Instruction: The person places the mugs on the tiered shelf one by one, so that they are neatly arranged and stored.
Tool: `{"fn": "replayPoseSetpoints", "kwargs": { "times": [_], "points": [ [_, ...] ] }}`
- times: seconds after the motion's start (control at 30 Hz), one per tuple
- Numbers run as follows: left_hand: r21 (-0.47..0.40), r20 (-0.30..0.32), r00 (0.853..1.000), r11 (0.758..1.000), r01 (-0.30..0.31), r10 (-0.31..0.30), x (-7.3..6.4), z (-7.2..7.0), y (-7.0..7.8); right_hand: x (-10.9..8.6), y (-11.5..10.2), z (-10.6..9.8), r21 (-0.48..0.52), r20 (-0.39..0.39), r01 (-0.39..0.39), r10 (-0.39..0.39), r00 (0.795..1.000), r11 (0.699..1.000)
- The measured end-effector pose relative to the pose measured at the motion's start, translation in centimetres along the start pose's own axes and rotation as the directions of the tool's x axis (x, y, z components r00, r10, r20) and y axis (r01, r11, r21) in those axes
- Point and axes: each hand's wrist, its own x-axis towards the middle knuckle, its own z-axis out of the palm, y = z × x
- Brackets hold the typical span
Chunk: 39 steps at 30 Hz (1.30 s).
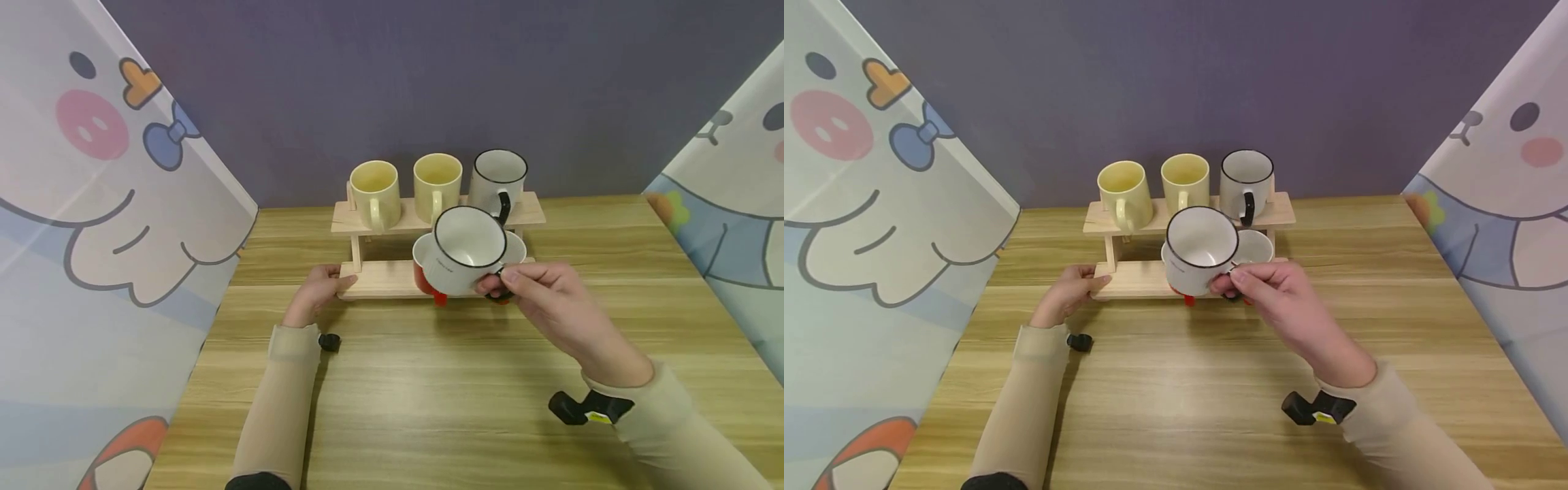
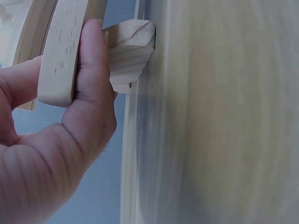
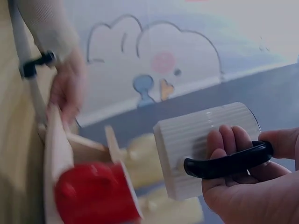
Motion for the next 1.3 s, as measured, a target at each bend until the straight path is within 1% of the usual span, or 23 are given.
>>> {"fn": "replayPoseSetpoints", "kwargs": {
  "times": [0.1,0.2,0.27,0.33,0.43,0.53,0.67,0.8,0.93,1.03,1.17,1.3],
  "points": [
    [-0.02,-0.002,1.0,1.0,0.004,-0.004,0.0,0.0,-0.1,0.4,1.3,1.5,-0.017,-0.01,-0.055,0.055,0.998,0.998],
    [-0.032,-0.006,1.0,0.999,0.004,-0.004,0.0,0.0,-0.3,0.8,2.8,2.9,-0.016,-0.01,-0.118,0.118,0.993,0.993],
    [-0.036,-0.011,1.0,0.999,-0.002,0.001,0.1,0.1,-0.4,1.0,3.8,3.8,-0.034,-0.008,-0.149,0.149,0.989,0.988],
    [-0.022,-0.018,1.0,1.0,-0.007,0.006,0.2,0.1,-0.4,1.4,4.7,4.9,-0.07,-0.023,-0.19,0.189,0.982,0.979],
    [0.005,-0.029,1.0,1.0,-0.008,0.008,0.2,0.0,-0.4,1.8,6.1,6.3,-0.15,-0.05,-0.239,0.234,0.971,0.959],
    [0.033,-0.042,0.999,0.999,-0.001,0.002,0.1,0.0,-0.4,2.3,7.4,7.5,-0.2,-0.08,-0.264,0.253,0.964,0.944],
    [0.058,-0.051,0.999,0.998,0.001,0.002,0.1,0.0,-0.4,2.9,9.3,8.9,-0.185,-0.136,-0.263,0.24,0.961,0.947],
    [0.058,-0.048,0.999,0.998,-0.013,0.016,0.1,0.0,-0.4,3.7,11.1,9.9,-0.179,-0.219,-0.248,0.207,0.953,0.952],
    [0.051,-0.046,0.999,0.998,-0.021,0.023,0.1,0.0,-0.4,4.4,12.4,10.6,-0.187,-0.32,-0.245,0.177,0.931,0.951],
    [0.052,-0.041,0.999,0.998,-0.029,0.031,0.1,-0.1,-0.4,4.9,13.2,11.0,-0.2,-0.378,-0.246,0.157,0.912,0.948],
    [0.061,-0.033,0.998,0.997,-0.043,0.045,0.2,-0.1,-0.4,5.5,14.0,11.4,-0.229,-0.423,-0.242,0.127,0.897,0.943],
    [0.06,-0.026,0.999,0.997,-0.04,0.041,0.2,0.0,-0.3,6.1,14.6,11.7,-0.255,-0.455,-0.253,0.115,0.883,0.934]
  ]
}}
